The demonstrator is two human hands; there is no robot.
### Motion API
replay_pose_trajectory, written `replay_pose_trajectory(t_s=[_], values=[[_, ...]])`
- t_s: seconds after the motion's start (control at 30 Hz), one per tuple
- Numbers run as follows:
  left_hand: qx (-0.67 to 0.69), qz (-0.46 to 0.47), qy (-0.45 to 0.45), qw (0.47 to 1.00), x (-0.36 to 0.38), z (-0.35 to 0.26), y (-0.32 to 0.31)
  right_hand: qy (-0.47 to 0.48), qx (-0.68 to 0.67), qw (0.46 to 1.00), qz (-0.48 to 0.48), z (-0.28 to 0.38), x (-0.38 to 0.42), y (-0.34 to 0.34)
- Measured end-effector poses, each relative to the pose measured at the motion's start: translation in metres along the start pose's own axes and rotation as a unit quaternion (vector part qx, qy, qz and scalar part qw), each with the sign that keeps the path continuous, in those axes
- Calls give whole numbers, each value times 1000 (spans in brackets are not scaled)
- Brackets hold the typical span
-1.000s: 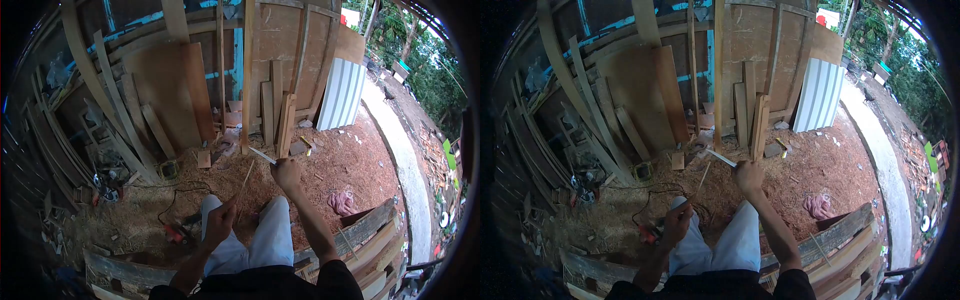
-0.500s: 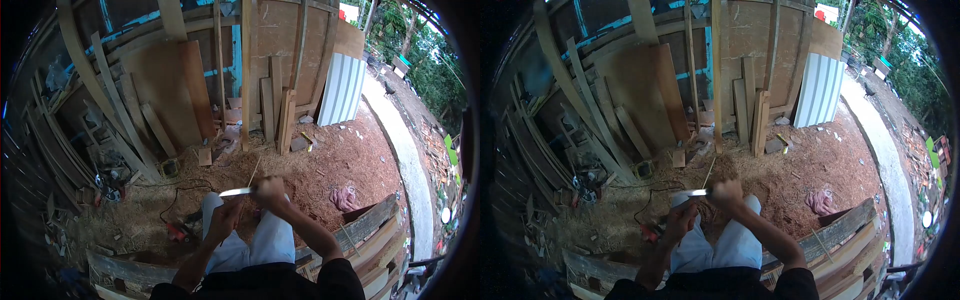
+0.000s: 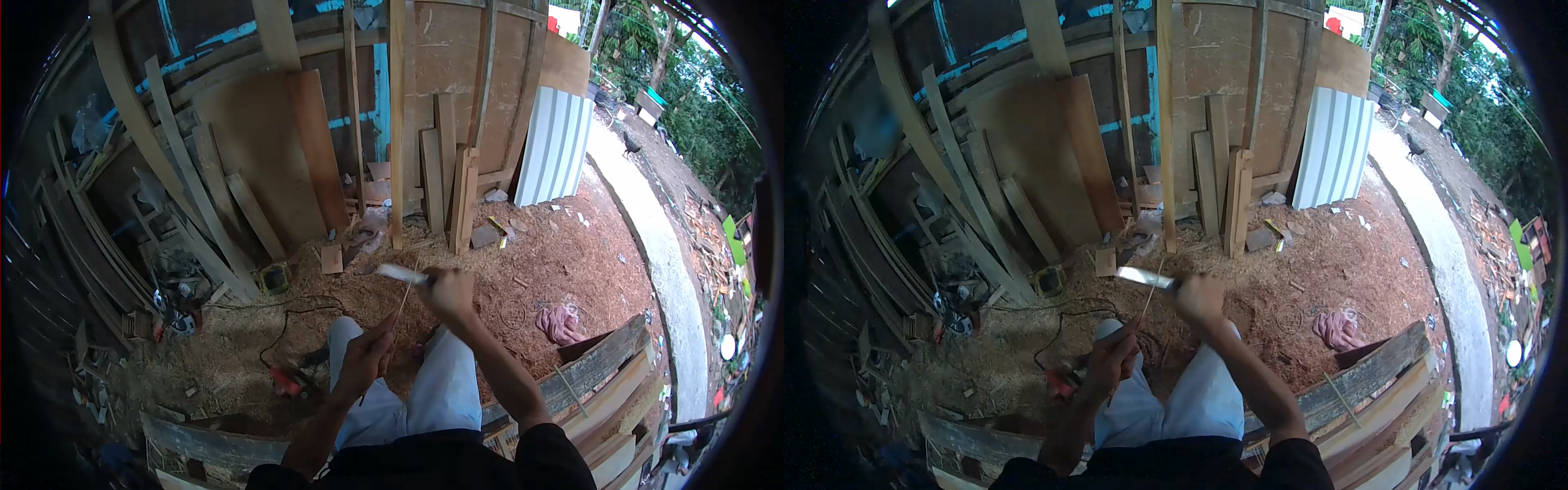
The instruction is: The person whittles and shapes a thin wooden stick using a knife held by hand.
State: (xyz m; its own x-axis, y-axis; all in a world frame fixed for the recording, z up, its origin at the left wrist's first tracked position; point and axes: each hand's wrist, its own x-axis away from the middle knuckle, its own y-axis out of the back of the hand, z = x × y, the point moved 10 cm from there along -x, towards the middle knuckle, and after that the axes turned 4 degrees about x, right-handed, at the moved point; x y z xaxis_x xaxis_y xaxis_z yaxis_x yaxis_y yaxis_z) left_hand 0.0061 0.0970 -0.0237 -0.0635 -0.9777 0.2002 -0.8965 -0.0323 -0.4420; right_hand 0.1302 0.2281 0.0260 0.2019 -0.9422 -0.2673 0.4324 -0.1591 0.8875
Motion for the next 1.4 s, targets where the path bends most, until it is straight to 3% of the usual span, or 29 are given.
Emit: replay_pose_trajectory(t_s=[0.1,0.13,0.23,0.27,0.3,0.33,0.37,0.57,0.7,1.1,1.17,1.2,1.23,1.27,1.3,1.4], values=[[-10,12,8,1000,2,-2,-3,75,53,995,23,20,9,-5],[-3,15,7,1000,4,-3,-3,29,-20,998,-44,-3,-6,2],[-1,11,7,1000,10,1,1,-47,-73,992,-89,-43,-36,15],[-6,7,7,1000,10,1,3,-97,-117,988,1,-53,-37,-2],[-5,5,6,1000,10,1,6,-94,-117,989,2,-53,-33,-3],[11,4,8,1000,9,1,9,-117,-358,921,98,-51,-24,-25],[28,5,10,1000,7,2,9,-132,-572,788,186,-29,-13,-31],[51,4,46,998,9,5,2,-46,-622,762,174,27,1,13],[50,15,9,999,8,-5,-4,-48,-593,790,151,26,-3,19],[61,4,25,998,8,-11,-15,-20,-513,847,138,25,-3,28],[62,-14,-15,998,3,-19,-12,10,-495,868,37,15,-4,29],[63,-15,-17,998,1,-19,-12,12,-495,868,38,15,1,26],[71,-33,-3,997,-1,-15,-8,110,-332,937,-4,28,10,37],[79,-51,12,996,-3,-10,-5,202,-156,966,-46,44,23,42],[79,-50,11,996,-4,-6,-5,203,-155,966,-47,45,30,39],[50,-24,48,997,0,8,-14,107,-4,989,98,33,28,3]])
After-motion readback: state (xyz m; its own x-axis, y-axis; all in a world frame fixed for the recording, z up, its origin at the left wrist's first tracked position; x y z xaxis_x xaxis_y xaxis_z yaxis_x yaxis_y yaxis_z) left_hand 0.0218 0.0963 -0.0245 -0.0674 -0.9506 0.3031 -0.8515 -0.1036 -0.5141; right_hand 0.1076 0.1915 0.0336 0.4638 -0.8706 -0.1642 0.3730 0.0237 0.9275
